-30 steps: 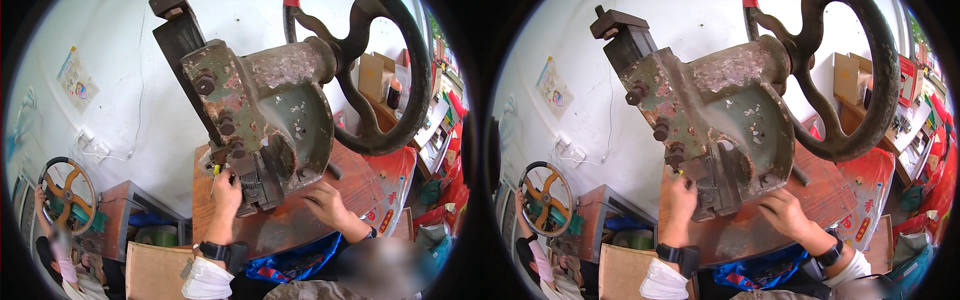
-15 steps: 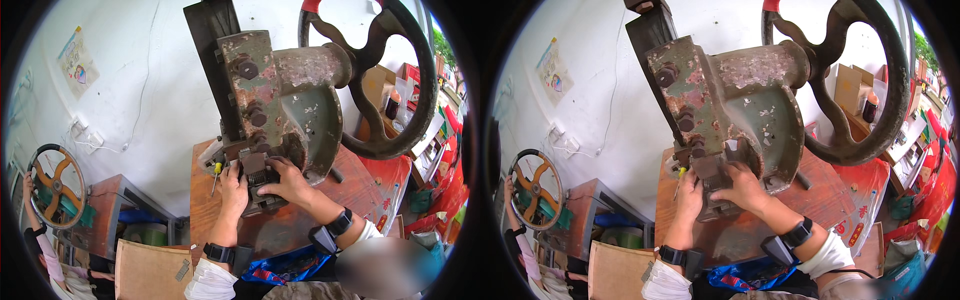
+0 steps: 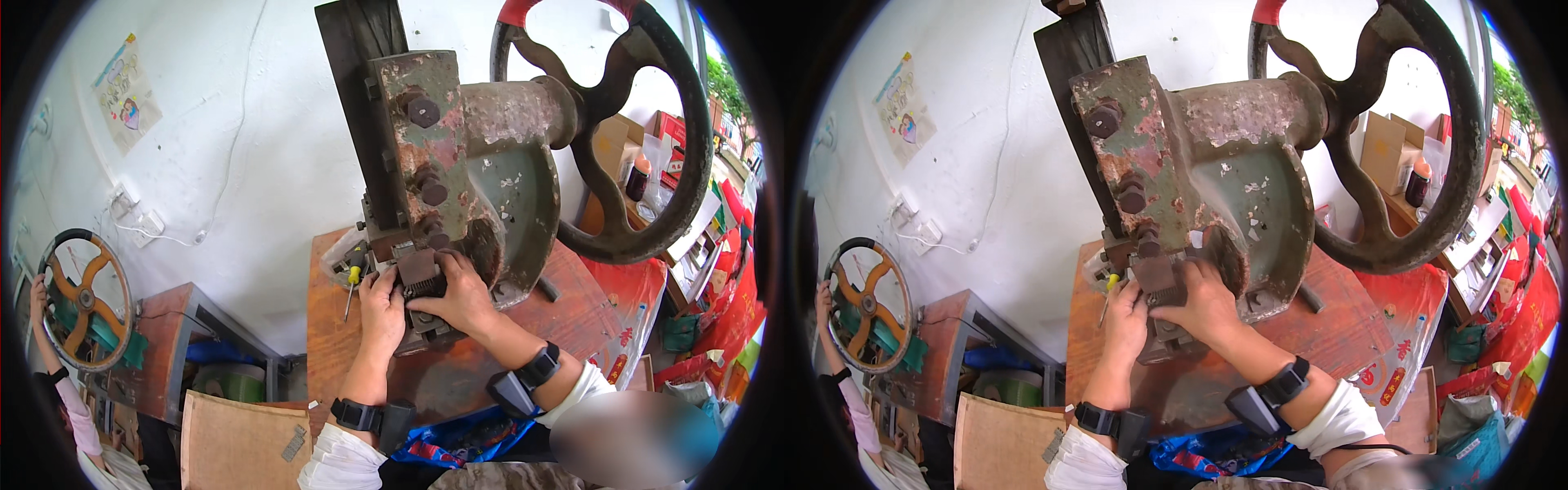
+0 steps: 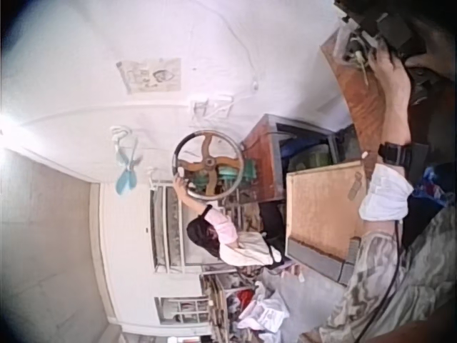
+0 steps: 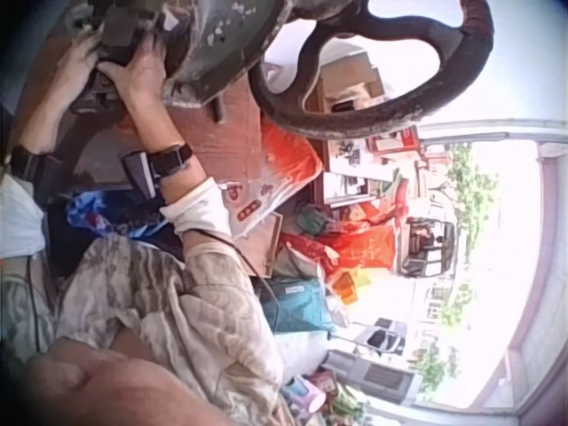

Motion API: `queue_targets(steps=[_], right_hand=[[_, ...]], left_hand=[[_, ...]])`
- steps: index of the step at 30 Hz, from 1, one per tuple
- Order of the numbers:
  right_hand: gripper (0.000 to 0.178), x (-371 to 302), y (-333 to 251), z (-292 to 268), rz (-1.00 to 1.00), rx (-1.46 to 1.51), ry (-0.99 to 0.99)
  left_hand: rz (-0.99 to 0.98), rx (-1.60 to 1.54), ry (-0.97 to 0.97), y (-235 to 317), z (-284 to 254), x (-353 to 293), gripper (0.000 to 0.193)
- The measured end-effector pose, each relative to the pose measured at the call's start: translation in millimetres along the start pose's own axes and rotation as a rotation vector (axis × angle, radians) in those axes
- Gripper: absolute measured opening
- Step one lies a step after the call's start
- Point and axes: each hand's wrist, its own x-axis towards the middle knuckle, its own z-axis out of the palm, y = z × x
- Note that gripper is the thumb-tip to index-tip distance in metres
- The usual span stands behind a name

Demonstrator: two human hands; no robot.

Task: Using a manual press to shape or punch holes in small metal strips.

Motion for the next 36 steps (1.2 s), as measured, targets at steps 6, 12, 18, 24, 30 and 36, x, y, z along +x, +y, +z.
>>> queue_targets(steps=[6, 12, 18, 24, 30, 36], right_hand=[[0.059, 0.3, 11.2, -12.3, 0.104, 0.254, -0.154], [0.041, 5.0, 15.3, -16.9, -0.046, 0.255, -0.13], [0.027, -0.6, 15.3, -12.1, -0.139, 0.235, -0.083], [0.037, -5.0, 12.0, -14.2, -0.155, 0.129, -0.042], [0.061, -3.4, 10.4, -7.2, -0.098, 0.133, -0.023], [0.061, -2.8, 1.5, -3.7, -0.067, 0.102, -0.03]], left_hand=[[0.025, 0.289, -0.055, 2.6, 0.3, -2.8, 0.037], [-0.047, 0.039, 0.07, 6.2, 2.0, -2.5, 0.038], [0.012, 0.061, 0.067, 5.9, 1.4, -1.8, 0.036], [0.043, 0.086, 0.055, 9.3, -0.2, -2.1, 0.036], [0.042, 0.195, -0.085, 3.8, -0.4, -0.3, 0.04], [-0.039, 0.234, -0.164, 2.0, -4.0, -2.4, 0.044]])
